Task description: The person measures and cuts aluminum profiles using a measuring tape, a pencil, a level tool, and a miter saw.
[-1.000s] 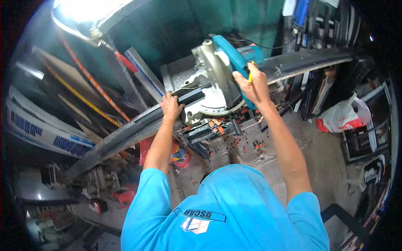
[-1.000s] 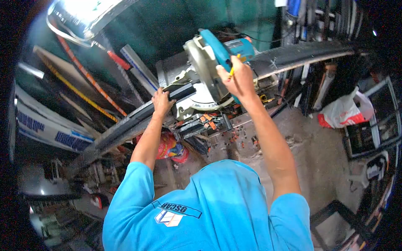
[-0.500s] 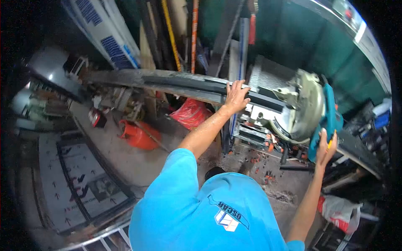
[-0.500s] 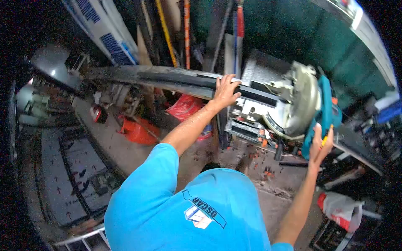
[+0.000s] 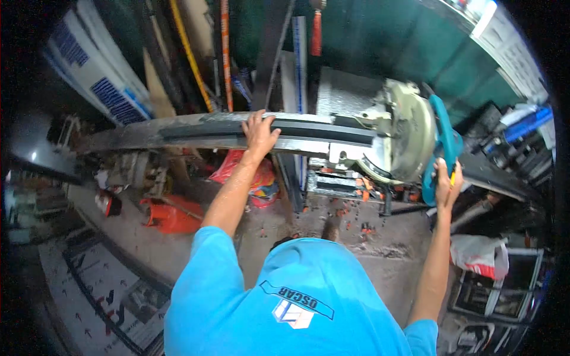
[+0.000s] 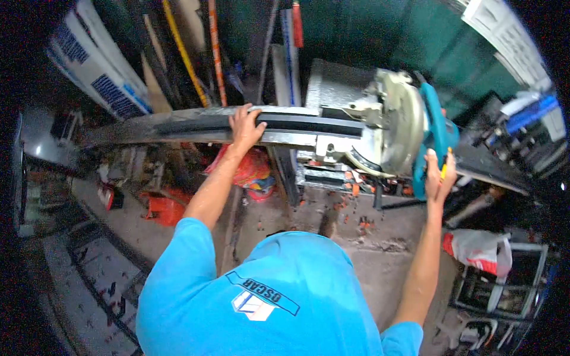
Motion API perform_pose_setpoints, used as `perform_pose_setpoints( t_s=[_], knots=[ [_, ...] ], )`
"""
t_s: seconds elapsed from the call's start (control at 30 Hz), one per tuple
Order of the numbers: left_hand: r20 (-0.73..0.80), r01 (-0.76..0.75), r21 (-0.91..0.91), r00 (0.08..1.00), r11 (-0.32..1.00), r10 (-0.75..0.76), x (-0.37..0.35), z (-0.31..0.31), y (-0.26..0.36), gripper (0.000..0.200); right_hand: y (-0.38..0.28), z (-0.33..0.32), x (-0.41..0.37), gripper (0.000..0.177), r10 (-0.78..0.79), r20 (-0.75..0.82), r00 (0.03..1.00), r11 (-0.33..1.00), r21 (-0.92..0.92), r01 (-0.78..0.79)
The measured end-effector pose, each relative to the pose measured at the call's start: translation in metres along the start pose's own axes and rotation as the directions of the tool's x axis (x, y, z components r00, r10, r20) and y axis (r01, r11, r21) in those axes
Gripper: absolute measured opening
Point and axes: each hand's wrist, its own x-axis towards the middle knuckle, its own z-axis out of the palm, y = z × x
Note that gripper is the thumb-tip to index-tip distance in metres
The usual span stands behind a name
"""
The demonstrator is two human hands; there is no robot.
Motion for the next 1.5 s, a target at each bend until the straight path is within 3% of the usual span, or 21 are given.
perform_pose_setpoints(
  t_s=[0.47, 0.7, 1.0, 1.03, 1.5],
  knots=[
    [0.161, -0.114, -0.059, 0.979, 0.992, 0.122, 0.010, 0.016, 0.062, 0.042, -0.016, 0.003, -0.002, 0.026, -0.078, -0.041, 0.996, 0.996, 0.036, 0.080],
    [0.117, -0.155, -0.056, 0.980, 0.986, 0.161, 0.010, 0.028, 0.077, 0.042, -0.020, 0.004, -0.003, 0.025, -0.049, -0.047, 0.998, 0.998, 0.045, 0.051],
    [0.212, -0.112, -0.043, 0.970, 0.993, 0.119, 0.017, 0.048, 0.087, 0.040, -0.022, 0.002, -0.005, 0.031, -0.065, -0.048, 0.997, 0.998, 0.025, 0.066],
    [0.164, -0.119, -0.068, 0.978, 0.991, 0.128, 0.015, 0.049, 0.089, 0.040, -0.024, 0.001, -0.005, 0.031, -0.059, -0.057, 0.997, 0.998, 0.024, 0.060],
    [0.214, -0.155, 0.056, 0.967, 0.986, 0.139, 0.016, 0.046, 0.095, 0.042, -0.037, -0.002, -0.008, 0.038, -0.089, -0.074, 0.993, 0.996, -0.027, 0.087]
  ],
)
